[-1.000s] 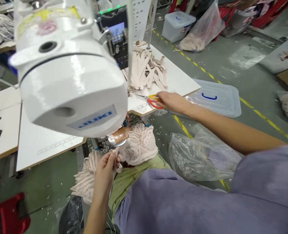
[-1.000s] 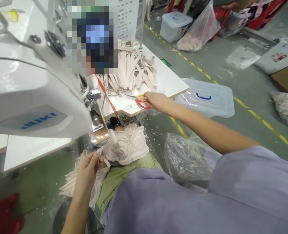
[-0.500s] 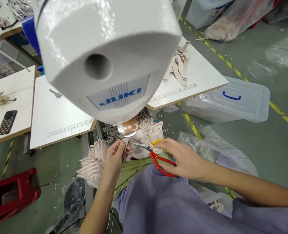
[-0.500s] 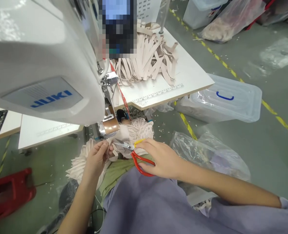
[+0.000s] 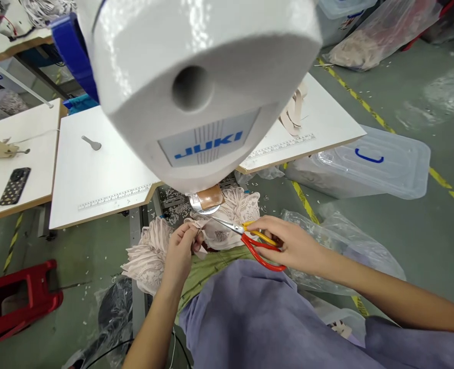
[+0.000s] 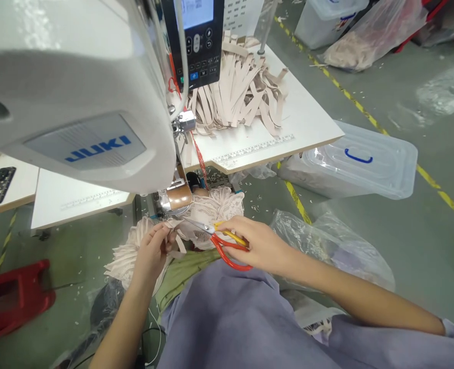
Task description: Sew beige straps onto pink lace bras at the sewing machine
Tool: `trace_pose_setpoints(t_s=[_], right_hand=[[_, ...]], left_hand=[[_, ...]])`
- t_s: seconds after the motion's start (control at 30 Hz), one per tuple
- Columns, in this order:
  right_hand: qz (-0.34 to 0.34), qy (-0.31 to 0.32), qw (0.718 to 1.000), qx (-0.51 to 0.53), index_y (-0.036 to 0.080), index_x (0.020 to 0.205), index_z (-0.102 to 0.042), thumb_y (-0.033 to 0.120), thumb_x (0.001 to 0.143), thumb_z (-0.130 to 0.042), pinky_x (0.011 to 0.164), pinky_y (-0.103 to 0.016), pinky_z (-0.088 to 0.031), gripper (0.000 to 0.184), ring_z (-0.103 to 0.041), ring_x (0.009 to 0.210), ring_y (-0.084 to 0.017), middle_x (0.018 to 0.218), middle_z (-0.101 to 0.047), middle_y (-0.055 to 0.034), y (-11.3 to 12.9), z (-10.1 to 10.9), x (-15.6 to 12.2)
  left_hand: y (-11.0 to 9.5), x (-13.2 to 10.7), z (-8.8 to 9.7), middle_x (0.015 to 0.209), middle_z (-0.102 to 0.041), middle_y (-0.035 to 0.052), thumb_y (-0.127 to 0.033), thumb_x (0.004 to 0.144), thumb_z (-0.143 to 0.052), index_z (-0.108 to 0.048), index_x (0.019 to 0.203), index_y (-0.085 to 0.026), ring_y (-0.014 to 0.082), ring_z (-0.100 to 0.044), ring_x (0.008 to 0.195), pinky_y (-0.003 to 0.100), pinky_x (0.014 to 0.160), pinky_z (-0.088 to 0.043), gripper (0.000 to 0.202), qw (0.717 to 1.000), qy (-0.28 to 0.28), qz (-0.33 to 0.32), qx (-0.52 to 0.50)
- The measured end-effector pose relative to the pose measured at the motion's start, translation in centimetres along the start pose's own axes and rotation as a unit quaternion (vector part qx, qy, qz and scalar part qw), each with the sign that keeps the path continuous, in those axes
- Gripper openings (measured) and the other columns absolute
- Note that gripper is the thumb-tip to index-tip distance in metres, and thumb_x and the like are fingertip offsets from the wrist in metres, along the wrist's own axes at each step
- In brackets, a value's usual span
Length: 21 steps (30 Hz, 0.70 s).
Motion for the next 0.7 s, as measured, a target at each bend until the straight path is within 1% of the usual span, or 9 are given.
trace_pose_setpoints(t_s=[0.07, 0.13, 0.23, 0.3, 0.43, 0.53, 0.6, 0.67, 0.7], right_hand=[[-0.005, -0.001, 1.000, 0.014, 0.029, 0.115, -0.058, 0.030, 0.075, -0.069, 0.066, -0.037, -0.055, 0.042, -0.068, 0.076, -0.022, 0.109, -0.069, -0.0071, 0.1, -0.1, -0.3], [-0.001, 0.014, 1.000, 0.028, 0.028, 0.117, -0.057, 0.030, 0.071, -0.071, 0.070, -0.038, -0.056, 0.048, -0.069, 0.081, -0.023, 0.112, -0.068, -0.0075, 0.6, -0.8, -0.3], [0.006, 0.026, 0.999, 0.043, 0.028, 0.119, -0.056, 0.029, 0.071, -0.071, 0.077, -0.038, -0.055, 0.049, -0.068, 0.091, -0.024, 0.112, -0.067, -0.0072, 1.5, -1.7, 0.2], [0.007, 0.026, 0.998, 0.049, 0.027, 0.118, -0.057, 0.030, 0.072, -0.072, 0.079, -0.038, -0.054, 0.049, -0.067, 0.092, -0.023, 0.111, -0.067, -0.0064, 1.9, -2.0, 0.9], [0.000, 0.020, 0.997, 0.071, 0.027, 0.120, -0.059, 0.032, 0.078, -0.071, 0.080, -0.035, -0.053, 0.044, -0.067, 0.095, -0.022, 0.113, -0.068, -0.0055, 1.6, -2.4, 2.3], [0.010, 0.019, 0.996, 0.087, 0.028, 0.123, -0.061, 0.034, 0.082, -0.070, 0.082, -0.034, -0.051, 0.042, -0.067, 0.100, -0.022, 0.118, -0.069, -0.0049, 1.3, -2.1, 2.6], [0.034, 0.028, 0.995, 0.090, 0.027, 0.122, -0.063, 0.034, 0.087, -0.068, 0.085, -0.032, -0.049, 0.036, -0.067, 0.102, -0.020, 0.116, -0.071, -0.0040, 1.2, -1.5, 2.4], [0.056, 0.034, 0.994, 0.087, 0.024, 0.121, -0.065, 0.032, 0.090, -0.065, 0.084, -0.028, -0.047, 0.032, -0.066, 0.098, -0.017, 0.112, -0.072, -0.0035, 0.6, -0.4, 2.1], [0.055, 0.024, 0.995, 0.081, 0.023, 0.119, -0.065, 0.031, 0.091, -0.064, 0.083, -0.027, -0.046, 0.030, -0.065, 0.095, -0.016, 0.111, -0.072, -0.0032, -0.2, 0.4, 2.1]], left_hand=[[0.0, 0.1, 0.2, 0.057, -0.045, -0.0065, -0.044, 0.083, -0.065, -0.049, 0.066, -0.019, 0.0057, -0.032, 0.047, 0.022, 0.050, -0.032, 0.034, 1.000, -0.006, -0.004, -0.017], [-0.1, 0.1, 0.2, 0.055, -0.043, -0.0073, -0.047, 0.081, -0.069, -0.048, 0.065, -0.019, 0.0048, -0.031, 0.045, 0.021, 0.049, -0.032, 0.039, 1.000, -0.010, -0.004, -0.021], [-0.4, 0.0, -0.1, 0.055, -0.044, -0.0066, -0.051, 0.079, -0.072, -0.052, 0.065, -0.018, 0.0050, -0.032, 0.046, 0.021, 0.049, -0.031, 0.041, 1.000, -0.011, -0.006, -0.007], [-0.8, -0.1, -0.1, 0.056, -0.047, -0.0057, -0.051, 0.079, -0.073, -0.055, 0.067, -0.018, 0.0060, -0.037, 0.048, 0.021, 0.050, -0.033, 0.039, 1.000, -0.018, -0.017, 0.010], [-1.5, 0.0, 0.3, 0.059, -0.054, -0.0030, -0.046, 0.080, -0.073, -0.060, 0.068, -0.017, 0.0084, -0.044, 0.053, 0.022, 0.053, -0.037, 0.034, 0.997, -0.036, -0.038, 0.059], [-1.5, -0.1, 0.2, 0.061, -0.056, -0.0029, -0.038, 0.084, -0.070, -0.062, 0.069, -0.016, 0.0085, -0.046, 0.055, 0.021, 0.054, -0.036, 0.029, 0.993, -0.046, -0.040, 0.101], [-1.5, -0.1, 0.0, 0.062, -0.056, -0.0040, -0.033, 0.086, -0.069, -0.064, 0.072, -0.016, 0.0076, -0.045, 0.057, 0.020, 0.055, -0.034, 0.023, 0.990, -0.059, -0.047, 0.122], [-2.1, 0.2, -0.1, 0.060, -0.052, -0.0054, -0.029, 0.086, -0.069, -0.065, 0.076, -0.016, 0.0070, -0.041, 0.056, 0.019, 0.053, -0.030, 0.017, 0.985, -0.083, -0.075, 0.129], [-2.5, 0.4, -0.1, 0.057, -0.049, -0.0059, -0.027, 0.085, -0.069, -0.064, 0.076, -0.016, 0.0070, -0.038, 0.054, 0.020, 0.051, -0.028, 0.016, 0.983, -0.095, -0.099, 0.118]])
Point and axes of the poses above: each hand's wrist, its own x-axis towards the middle knuckle, its own z-axis out of the back of the hand, y = z × x, the point moved 10 cm from there along x, towards the middle knuckle
